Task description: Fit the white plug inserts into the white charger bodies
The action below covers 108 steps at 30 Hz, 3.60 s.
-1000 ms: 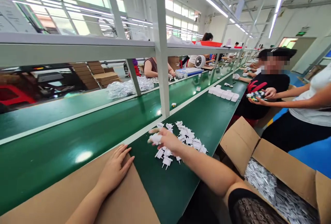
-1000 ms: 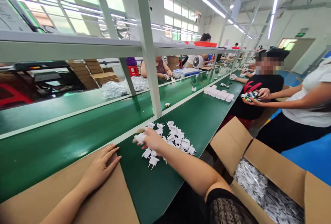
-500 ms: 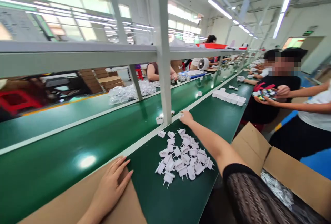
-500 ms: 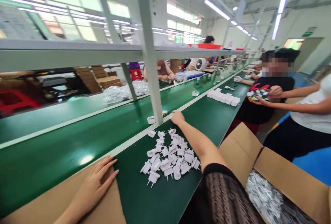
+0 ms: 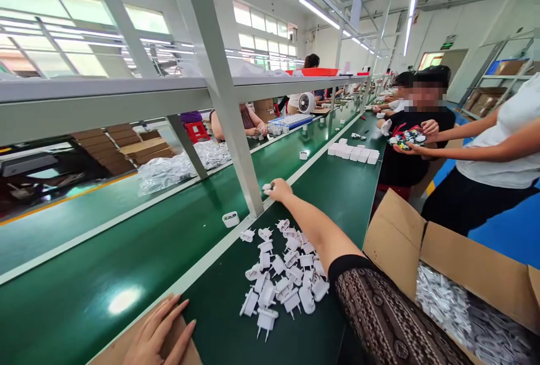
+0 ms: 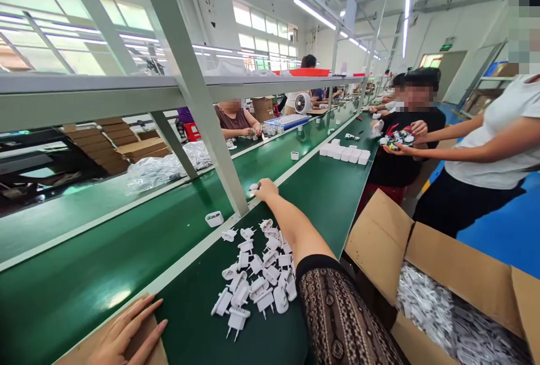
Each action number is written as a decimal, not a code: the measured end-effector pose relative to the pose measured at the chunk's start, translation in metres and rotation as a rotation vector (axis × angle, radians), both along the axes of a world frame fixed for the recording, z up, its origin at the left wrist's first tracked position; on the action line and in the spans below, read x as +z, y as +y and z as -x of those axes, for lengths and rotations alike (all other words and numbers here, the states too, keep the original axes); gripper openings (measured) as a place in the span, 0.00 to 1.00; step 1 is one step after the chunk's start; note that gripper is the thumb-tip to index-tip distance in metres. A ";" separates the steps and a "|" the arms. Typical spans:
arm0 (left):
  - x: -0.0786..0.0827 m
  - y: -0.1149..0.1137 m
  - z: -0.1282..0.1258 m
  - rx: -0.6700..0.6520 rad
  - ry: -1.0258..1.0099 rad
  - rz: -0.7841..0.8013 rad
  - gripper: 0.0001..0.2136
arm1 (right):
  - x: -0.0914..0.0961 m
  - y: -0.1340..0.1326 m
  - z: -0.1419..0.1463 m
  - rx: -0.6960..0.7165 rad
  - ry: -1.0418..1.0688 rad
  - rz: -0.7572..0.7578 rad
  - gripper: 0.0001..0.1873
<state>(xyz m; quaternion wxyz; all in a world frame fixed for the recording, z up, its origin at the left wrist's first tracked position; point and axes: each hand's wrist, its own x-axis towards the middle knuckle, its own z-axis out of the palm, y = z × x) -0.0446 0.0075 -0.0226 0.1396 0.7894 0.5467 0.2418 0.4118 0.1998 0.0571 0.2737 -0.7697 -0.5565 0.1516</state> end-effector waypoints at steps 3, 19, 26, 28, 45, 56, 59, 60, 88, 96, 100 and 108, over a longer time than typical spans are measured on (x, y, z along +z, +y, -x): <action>0.005 -0.003 -0.006 -0.008 -0.007 -0.046 0.27 | 0.010 -0.033 -0.054 -0.224 0.004 -0.044 0.18; 0.033 -0.001 -0.036 0.035 0.007 -0.021 0.23 | 0.007 -0.207 -0.021 0.098 0.448 -0.046 0.24; 0.077 0.077 -0.088 0.282 -0.063 0.129 0.35 | 0.035 -0.247 0.085 0.524 0.873 0.006 0.23; 0.081 0.099 -0.101 0.294 -0.080 0.131 0.39 | 0.040 -0.253 0.107 0.507 0.967 0.023 0.22; 0.086 -0.086 -0.022 0.039 -0.291 0.066 0.12 | 0.034 -0.255 0.158 0.470 1.312 0.316 0.25; 0.052 -0.115 -0.016 0.132 -0.499 0.074 0.21 | 0.042 -0.255 0.233 0.741 0.805 0.036 0.19; 0.055 -0.115 -0.010 0.016 -0.509 0.120 0.13 | 0.036 -0.254 0.242 0.746 0.832 0.055 0.19; 0.057 -0.116 -0.008 -0.031 -0.509 0.133 0.14 | 0.032 -0.254 0.244 0.727 0.863 0.078 0.20; 0.057 -0.123 -0.004 -0.105 -0.644 0.187 0.35 | 0.024 -0.263 0.243 0.721 0.807 0.027 0.19; 0.066 -0.123 -0.005 0.158 -0.532 0.214 0.40 | 0.030 -0.260 0.242 0.613 0.859 0.084 0.23; 0.071 -0.123 0.002 0.013 -0.567 0.338 0.36 | 0.036 -0.264 0.244 0.658 0.709 -0.027 0.21; 0.064 -0.116 -0.003 0.118 -0.638 0.291 0.19 | 0.037 -0.272 0.252 0.986 0.076 -0.331 0.13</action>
